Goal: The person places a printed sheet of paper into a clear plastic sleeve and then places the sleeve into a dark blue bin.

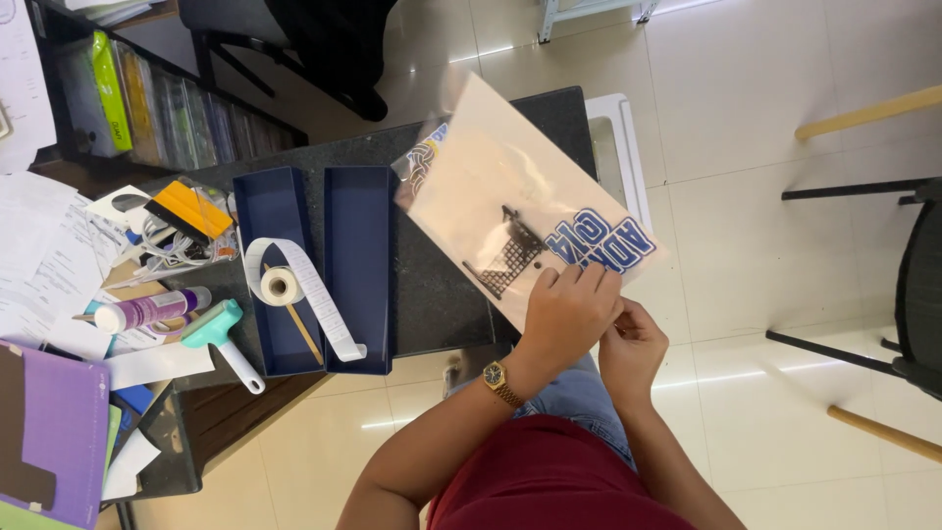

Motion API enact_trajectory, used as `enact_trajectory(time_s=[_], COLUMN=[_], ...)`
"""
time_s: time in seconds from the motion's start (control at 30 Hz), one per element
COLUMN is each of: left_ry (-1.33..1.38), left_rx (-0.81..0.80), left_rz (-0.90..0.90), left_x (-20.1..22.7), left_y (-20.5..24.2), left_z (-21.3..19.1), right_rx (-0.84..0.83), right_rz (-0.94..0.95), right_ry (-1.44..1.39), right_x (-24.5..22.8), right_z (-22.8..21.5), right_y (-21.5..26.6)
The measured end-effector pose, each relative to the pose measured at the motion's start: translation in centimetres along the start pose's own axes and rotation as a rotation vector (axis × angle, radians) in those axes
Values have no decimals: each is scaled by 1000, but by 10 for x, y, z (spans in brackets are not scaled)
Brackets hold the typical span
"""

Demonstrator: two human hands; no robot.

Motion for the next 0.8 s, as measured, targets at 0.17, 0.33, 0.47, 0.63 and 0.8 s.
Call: enact_trajectory(time_s=[0.17,0.33,0.47,0.63,0.8], left_ry=[-33,-42,-20,-17,1], left_rx=[19,-14,-199,-301,-308], left_rz=[7,3,-84,-149,-100], left_x=[-3,-9,-14,-17,-20], left_y=[4,37,68,90,93], left_z=[11,14,16,14,18], right_rx=[-23,-26,-28,-37,-68], right_rz=[29,103,161,170,128], right_ry=[-37,-93,-150,-142,46], right_x=[-19,10,23,21,24], right_z=[6,7,11,15,14], right_y=[1,0,5,2,0])
Point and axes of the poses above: each hand's wrist, its own y-axis away from the middle knuckle, its own z-axis out of the palm, x = y × z, the point moved 6 cm from there along -y, towards the middle knuckle, and after that the axes turned 8 degrees about -x, right-handed, at the moved point
